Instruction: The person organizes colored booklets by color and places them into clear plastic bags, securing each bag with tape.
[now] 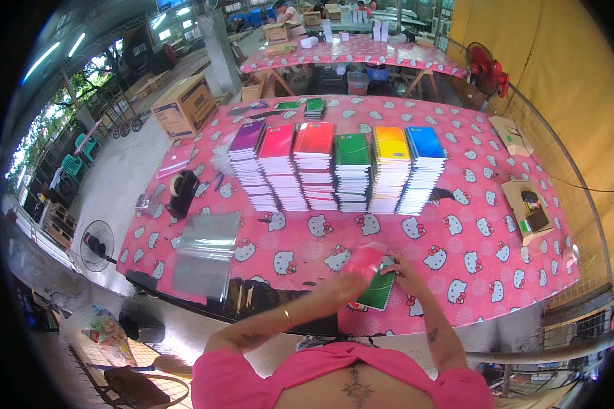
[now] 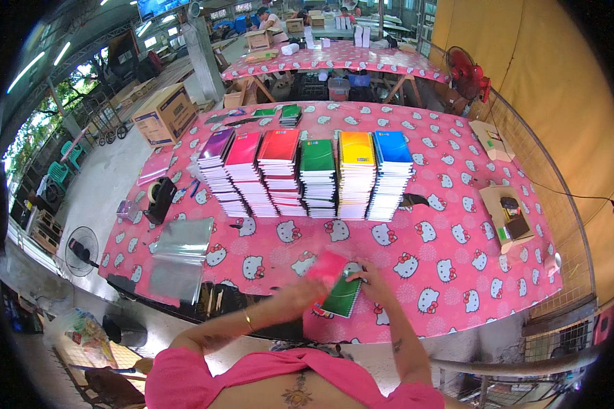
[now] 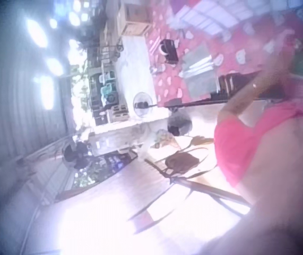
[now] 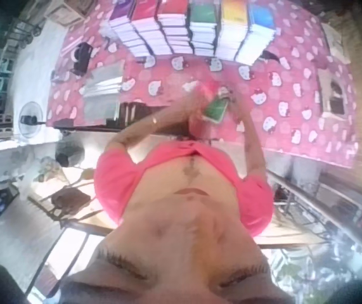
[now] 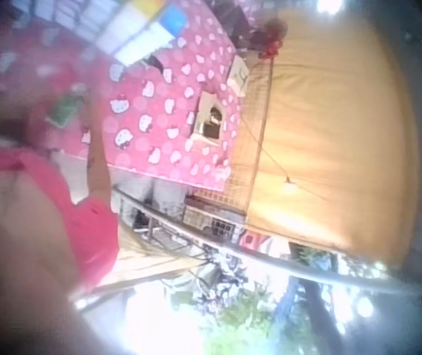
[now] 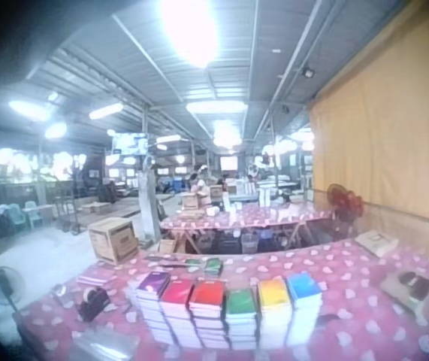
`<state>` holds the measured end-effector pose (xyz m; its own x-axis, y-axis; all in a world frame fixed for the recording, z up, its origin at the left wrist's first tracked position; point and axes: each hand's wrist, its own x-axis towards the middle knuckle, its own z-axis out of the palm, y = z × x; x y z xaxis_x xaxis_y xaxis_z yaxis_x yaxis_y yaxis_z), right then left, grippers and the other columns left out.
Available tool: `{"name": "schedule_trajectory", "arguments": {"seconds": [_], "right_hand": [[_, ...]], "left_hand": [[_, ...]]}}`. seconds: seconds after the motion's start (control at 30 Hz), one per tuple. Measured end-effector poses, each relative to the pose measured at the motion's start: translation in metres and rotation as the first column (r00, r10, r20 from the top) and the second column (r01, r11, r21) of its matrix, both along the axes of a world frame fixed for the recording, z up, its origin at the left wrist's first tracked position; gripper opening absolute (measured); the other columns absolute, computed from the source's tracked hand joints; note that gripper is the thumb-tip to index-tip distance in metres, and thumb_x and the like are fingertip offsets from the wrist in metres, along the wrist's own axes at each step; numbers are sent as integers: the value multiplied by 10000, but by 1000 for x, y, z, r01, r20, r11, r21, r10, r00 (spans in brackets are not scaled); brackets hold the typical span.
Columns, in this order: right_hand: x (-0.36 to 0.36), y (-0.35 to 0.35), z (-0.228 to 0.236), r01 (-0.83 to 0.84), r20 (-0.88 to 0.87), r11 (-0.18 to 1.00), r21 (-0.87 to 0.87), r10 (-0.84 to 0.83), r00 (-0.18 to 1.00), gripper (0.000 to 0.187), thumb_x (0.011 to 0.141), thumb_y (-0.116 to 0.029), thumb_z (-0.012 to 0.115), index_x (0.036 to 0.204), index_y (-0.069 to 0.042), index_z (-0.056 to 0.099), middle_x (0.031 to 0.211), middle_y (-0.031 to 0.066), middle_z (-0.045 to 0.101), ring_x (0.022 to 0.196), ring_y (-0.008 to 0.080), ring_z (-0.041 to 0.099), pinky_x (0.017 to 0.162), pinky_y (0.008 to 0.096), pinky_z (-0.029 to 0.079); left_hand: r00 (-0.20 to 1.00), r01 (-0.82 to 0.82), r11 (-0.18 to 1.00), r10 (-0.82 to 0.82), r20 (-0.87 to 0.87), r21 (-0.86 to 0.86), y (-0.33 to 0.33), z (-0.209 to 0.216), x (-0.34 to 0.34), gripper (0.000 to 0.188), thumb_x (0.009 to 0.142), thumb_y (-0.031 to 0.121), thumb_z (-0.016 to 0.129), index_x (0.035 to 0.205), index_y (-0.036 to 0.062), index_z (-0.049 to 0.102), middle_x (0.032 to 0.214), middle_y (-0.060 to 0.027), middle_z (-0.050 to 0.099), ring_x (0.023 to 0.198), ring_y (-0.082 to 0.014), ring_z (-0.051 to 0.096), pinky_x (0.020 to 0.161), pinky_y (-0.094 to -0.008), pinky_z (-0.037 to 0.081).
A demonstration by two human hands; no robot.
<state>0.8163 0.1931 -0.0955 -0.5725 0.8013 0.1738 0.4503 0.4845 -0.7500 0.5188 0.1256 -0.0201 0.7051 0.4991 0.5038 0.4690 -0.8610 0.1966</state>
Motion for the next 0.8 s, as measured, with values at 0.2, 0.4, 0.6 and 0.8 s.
{"name": "schedule_trajectory", "arguments": {"seconds": [0.2,0.4,0.6,0.8], "right_hand": [[9,8,0,224,17,973,45,-225,974,576,818,9,626,1371,-99,503,1481,200,415,1397,401,364,1136,487,322],[-54,106,166,421,-95,615,667,-490,867,661,788,-32,672,1415,-69,467,1512,187,378,1426,390,328,1120,574,300],[-14,182,177,445,86,465,765,-759,645,531,868,-80,573,1395,-71,504,1454,136,483,1381,308,419,1097,517,342],[12,156,191,478,-139,369,797,-658,740,363,825,-34,626,1178,-108,670,1168,91,645,1056,268,595,895,446,410]], "left_hand": [[993,-31,983,51,106,-180,34,-12,23,467,958,270,597,1358,38,531,1344,-189,584,1243,-352,560,1012,-430,472],[697,-717,667,682,222,200,213,126,-33,656,855,190,688,1445,53,438,1484,-185,454,1404,-355,392,1124,-599,291],[769,-621,733,639,31,278,232,121,-59,488,855,137,676,1328,84,569,1333,-130,608,1255,-287,560,1104,-571,331],[770,-530,848,486,413,-9,169,177,-39,325,933,118,613,1251,57,585,803,-227,660,693,-419,644,579,-494,470]]}}
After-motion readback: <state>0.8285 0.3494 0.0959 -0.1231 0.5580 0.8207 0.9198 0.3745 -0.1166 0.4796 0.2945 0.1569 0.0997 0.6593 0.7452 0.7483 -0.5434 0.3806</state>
